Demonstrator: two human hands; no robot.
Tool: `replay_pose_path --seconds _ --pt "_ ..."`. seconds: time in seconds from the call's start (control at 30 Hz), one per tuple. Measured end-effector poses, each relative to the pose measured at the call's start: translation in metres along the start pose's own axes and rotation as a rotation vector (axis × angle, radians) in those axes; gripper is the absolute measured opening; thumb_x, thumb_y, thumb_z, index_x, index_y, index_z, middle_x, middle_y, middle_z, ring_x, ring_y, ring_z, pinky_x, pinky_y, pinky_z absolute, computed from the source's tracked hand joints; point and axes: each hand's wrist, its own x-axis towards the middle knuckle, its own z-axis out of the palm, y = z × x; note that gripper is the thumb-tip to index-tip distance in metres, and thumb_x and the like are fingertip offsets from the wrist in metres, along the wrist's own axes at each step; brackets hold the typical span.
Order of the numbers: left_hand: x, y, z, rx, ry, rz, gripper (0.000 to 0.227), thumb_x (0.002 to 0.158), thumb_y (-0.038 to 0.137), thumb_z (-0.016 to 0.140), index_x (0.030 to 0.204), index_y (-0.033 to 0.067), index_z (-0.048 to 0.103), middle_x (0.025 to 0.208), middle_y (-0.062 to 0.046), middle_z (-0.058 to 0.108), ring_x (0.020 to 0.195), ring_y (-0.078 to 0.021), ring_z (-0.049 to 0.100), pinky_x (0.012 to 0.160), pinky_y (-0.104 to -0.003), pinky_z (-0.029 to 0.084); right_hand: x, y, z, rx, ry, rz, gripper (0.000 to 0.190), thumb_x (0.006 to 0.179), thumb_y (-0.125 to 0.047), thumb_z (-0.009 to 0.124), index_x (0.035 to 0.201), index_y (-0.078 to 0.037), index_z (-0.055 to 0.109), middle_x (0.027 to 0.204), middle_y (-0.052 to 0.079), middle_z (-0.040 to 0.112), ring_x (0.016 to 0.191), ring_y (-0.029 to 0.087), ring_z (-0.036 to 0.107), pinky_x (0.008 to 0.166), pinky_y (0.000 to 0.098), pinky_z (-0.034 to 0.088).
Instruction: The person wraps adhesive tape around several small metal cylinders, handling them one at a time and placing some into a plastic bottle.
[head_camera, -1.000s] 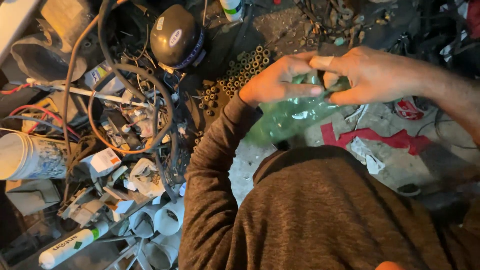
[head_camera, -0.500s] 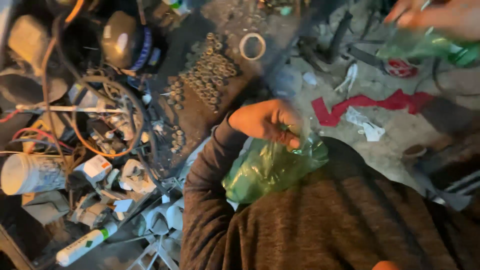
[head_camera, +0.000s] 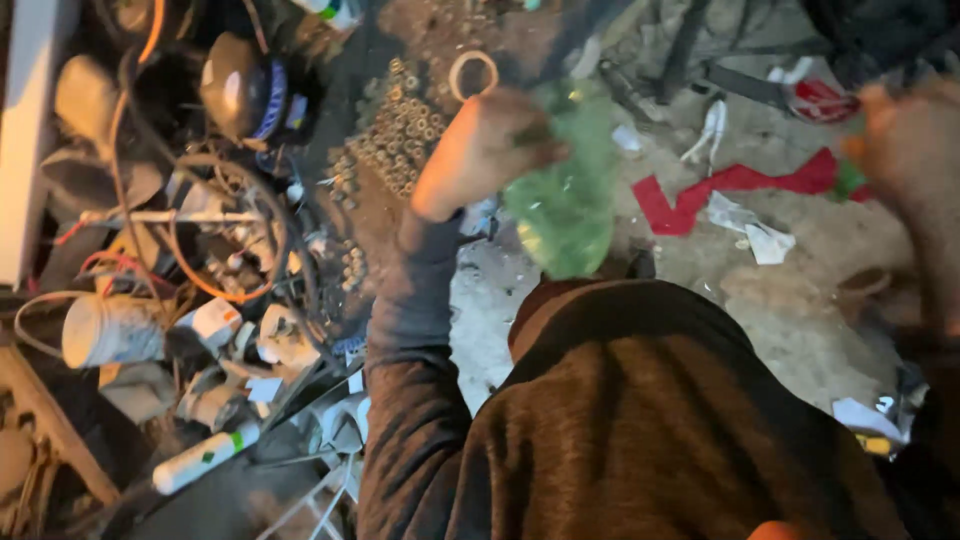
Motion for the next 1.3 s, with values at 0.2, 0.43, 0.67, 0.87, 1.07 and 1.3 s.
replay_pose_path --seconds 0.2,0.43,0.67,0.87,1.07,1.3 --pt "0.001 0.002 0.059 0.089 0.482 -0.259 0.024 0.091 0.022 0.082 0.088 0.0007 0.071 0.074 -0.01 0.063 0.064 -0.0183 0.059 0.062 -0.033 0.049 -0.003 -0.092 0.002 0.709 0.121 0.034 0.099 0.092 -0.077 0.066 0.149 0.001 0.044 0.113 0.018 0.068 0.102 0.034 0.067 0.089 0.0456 0.054" --pt "-0.041 0.001 0.113 -0.332 1.0 -0.475 0.022 0.104 0.022 0.071 0.101 0.0001 0.074 0.088 0.002 0.07 0.081 -0.0044 0.059 0.074 -0.025 0.052 0.025 -0.193 -0.01 2.058 0.371 -0.081 0.12 0.09 -0.057 0.087 0.166 -0.005 0.01 0.153 0.008 0.053 0.145 0.024 0.05 0.127 0.0416 0.041" --pt "-0.08 0.019 0.048 -0.491 0.165 -0.365 0.034 0.106 0.024 0.064 0.134 0.0042 0.066 0.123 -0.004 0.074 0.112 -0.0077 0.061 0.103 -0.027 0.05 0.083 -0.188 -0.043 1.916 0.338 -0.211 0.098 0.091 -0.051 0.09 0.158 -0.006 0.036 0.139 0.004 0.063 0.126 0.016 0.062 0.113 0.0342 0.051" --pt "-0.117 0.005 0.034 -0.581 0.126 -0.322 0.036 0.109 0.022 0.063 0.14 0.0044 0.068 0.137 -0.009 0.073 0.127 -0.0183 0.066 0.113 -0.035 0.05 0.14 -0.229 -0.062 2.089 0.138 -0.4 0.054 0.095 -0.045 0.089 0.126 -0.011 0.06 0.117 -0.002 0.067 0.111 0.011 0.066 0.1 0.0288 0.054" --pt "-0.157 -0.018 0.002 -1.045 0.057 -0.078 0.075 0.092 0.011 0.073 0.158 0.0025 0.038 0.164 -0.007 0.041 0.152 -0.0149 0.04 0.129 -0.032 0.028 0.177 -0.281 -0.083 2.171 -0.128 -0.393 0.041 0.1 -0.035 0.08 0.127 -0.012 0.06 0.12 0.005 0.07 0.111 0.017 0.07 0.099 0.0324 0.057" --pt "-0.185 -0.047 0.036 -1.489 0.382 -0.244 0.053 0.11 0.016 0.055 0.15 -0.0165 0.043 0.164 -0.019 0.045 0.146 -0.0256 0.05 0.127 -0.039 0.038 0.167 -0.342 -0.116 1.955 -0.318 -0.623 0.067 0.094 -0.035 0.078 0.148 -0.006 0.053 0.148 0.011 0.06 0.137 0.023 0.061 0.12 0.0369 0.051"
